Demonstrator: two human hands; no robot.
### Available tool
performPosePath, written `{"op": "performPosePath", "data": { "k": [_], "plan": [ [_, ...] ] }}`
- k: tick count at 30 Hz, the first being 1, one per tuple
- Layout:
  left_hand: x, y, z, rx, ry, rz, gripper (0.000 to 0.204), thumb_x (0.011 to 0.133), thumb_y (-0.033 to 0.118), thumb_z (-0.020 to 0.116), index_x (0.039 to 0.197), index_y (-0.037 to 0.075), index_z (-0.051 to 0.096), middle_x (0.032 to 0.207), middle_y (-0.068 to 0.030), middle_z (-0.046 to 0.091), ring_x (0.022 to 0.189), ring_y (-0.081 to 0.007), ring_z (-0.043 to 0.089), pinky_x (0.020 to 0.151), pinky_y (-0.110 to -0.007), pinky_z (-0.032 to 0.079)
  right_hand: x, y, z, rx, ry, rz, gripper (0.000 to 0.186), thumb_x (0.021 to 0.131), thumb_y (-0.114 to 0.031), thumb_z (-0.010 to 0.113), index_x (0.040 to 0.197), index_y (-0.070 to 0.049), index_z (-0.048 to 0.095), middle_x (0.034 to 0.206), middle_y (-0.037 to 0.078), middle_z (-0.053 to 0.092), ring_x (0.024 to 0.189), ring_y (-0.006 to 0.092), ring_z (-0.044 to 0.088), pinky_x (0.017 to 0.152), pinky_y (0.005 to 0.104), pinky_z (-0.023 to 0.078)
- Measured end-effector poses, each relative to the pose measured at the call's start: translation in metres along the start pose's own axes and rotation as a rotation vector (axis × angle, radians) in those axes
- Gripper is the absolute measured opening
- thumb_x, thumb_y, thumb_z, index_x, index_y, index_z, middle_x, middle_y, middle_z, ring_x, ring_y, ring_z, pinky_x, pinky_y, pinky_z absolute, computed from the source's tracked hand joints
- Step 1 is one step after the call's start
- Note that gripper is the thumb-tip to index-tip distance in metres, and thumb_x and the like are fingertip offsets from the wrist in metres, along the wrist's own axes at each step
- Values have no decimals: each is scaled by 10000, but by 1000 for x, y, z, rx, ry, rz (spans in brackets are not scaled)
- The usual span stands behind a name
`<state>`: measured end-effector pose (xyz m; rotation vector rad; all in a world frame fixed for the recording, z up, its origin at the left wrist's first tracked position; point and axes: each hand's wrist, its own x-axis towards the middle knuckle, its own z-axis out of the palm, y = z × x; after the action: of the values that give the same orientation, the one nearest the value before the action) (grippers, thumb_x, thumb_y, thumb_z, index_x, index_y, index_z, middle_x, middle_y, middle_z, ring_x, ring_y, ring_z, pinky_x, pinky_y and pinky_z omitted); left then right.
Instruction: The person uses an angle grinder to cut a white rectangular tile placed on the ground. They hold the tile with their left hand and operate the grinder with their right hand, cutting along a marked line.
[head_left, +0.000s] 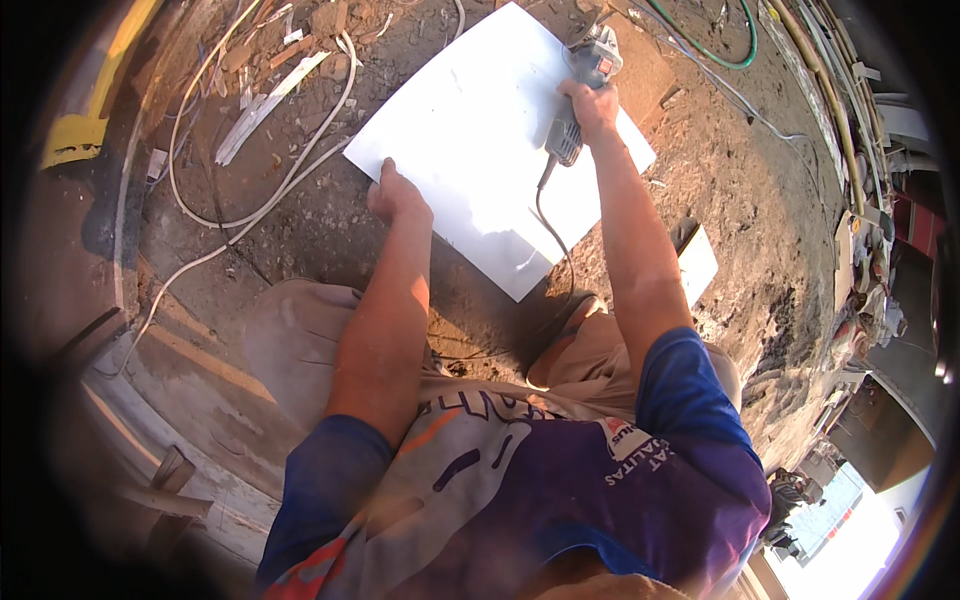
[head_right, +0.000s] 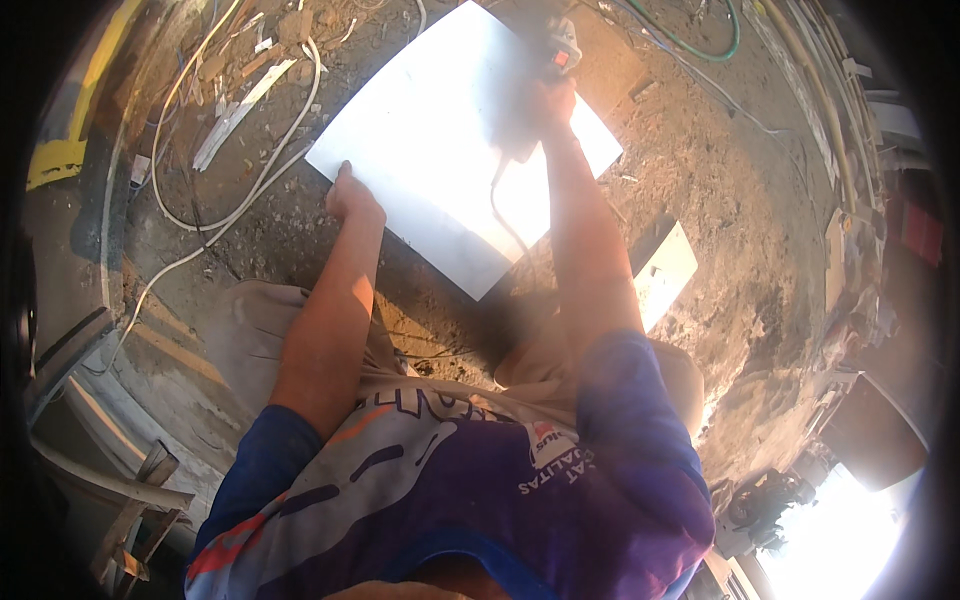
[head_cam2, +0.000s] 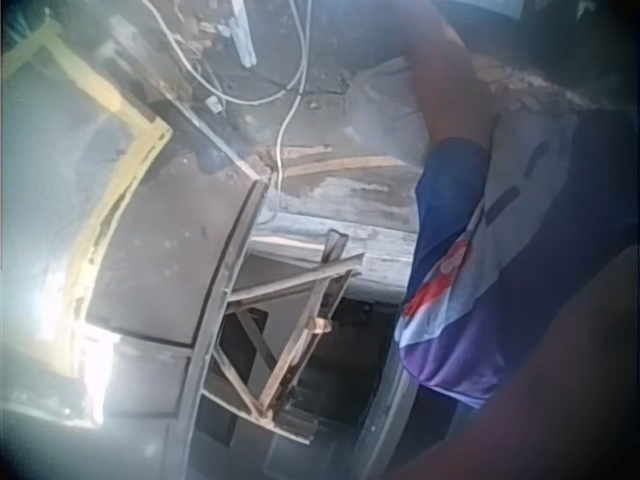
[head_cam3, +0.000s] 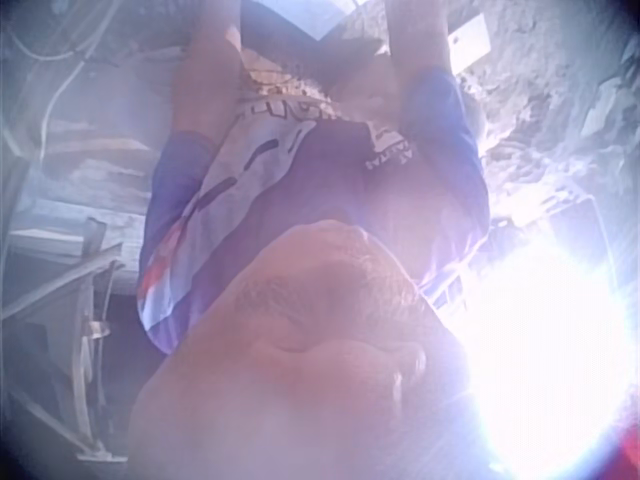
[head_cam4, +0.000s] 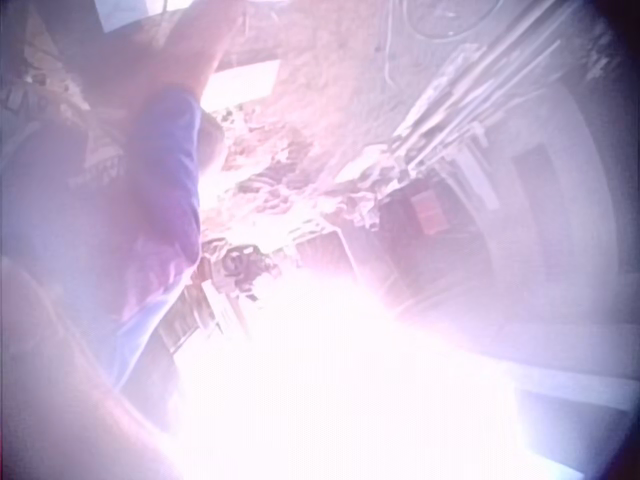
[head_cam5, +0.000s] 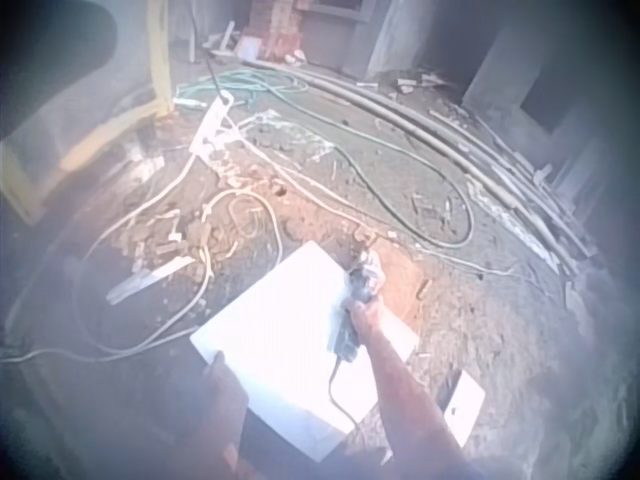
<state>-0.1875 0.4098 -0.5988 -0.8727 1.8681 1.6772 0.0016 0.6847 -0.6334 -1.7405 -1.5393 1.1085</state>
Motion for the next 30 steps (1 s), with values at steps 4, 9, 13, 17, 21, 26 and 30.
{"op": "performPosePath", "data": {
  "k": [4, 9, 13, 17, 21, 26, 30],
  "plan": [
    [-3, 1, 0, 44, -10, 2, 450, 881, 227, 687, 1112, -149, 599, 1114, -253, 655, 936, -330, 666, 818, -434, 536, 4, 2, 1, -42, 10, 24, 270, 652, -120, 775, 805, 72, 663, 780, 130, 666, 636, 230, 643, 578, 388, 532],
    [0, 0, -1, 11, 7, -13, 438, 883, 228, 693, 1094, -148, 618, 1114, -239, 663, 938, -320, 667, 825, -427, 536, 3, 0, 1, -24, -3, 29, 305, 643, -123, 789, 836, 76, 661, 796, 138, 664, 639, 232, 647, 574, 383, 535],
    [-1, 1, 0, -4, 10, -21, 418, 886, 229, 698, 1073, -141, 652, 1112, -197, 676, 917, -285, 665, 823, -404, 534, 4, -1, 0, -45, -12, 38, 326, 642, -120, 792, 865, 79, 659, 811, 140, 665, 645, 230, 649, 573, 379, 539],
    [2, 0, -1, 5, 8, -12, 418, 893, 233, 690, 1085, -137, 654, 1128, -204, 674, 942, -291, 667, 837, -404, 535, 6, 1, 3, -50, -4, 42, 337, 644, -122, 796, 873, 84, 658, 817, 142, 665, 653, 228, 653, 575, 379, 543],
    [-2, 1, 0, 16, -16, -9, 451, 874, 211, 691, 1131, -149, 603, 1137, -273, 650, 1002, -352, 666, 860, -444, 543, 16, 9, -1, -54, -6, 31, 342, 651, -126, 798, 872, 92, 653, 815, 144, 663, 656, 229, 655, 571, 380, 545],
    [1, 1, -2, 29, -4, -16, 462, 871, 215, 695, 1143, -147, 602, 1157, -279, 645, 1024, -359, 664, 873, -448, 543, 11, 8, 1, -65, -17, 51, 365, 657, -123, 795, 897, 104, 641, 828, 152, 662, 667, 234, 662, 567, 378, 548],
    [0, 2, -2, 42, -9, -11, 465, 873, 220, 695, 1146, -145, 602, 1165, -286, 640, 1032, -368, 662, 879, -450, 543, 5, 5, -4, -41, -25, 27, 385, 659, -120, 793, 923, 107, 629, 837, 157, 660, 686, 241, 671, 568, 384, 555]
  ]
}}
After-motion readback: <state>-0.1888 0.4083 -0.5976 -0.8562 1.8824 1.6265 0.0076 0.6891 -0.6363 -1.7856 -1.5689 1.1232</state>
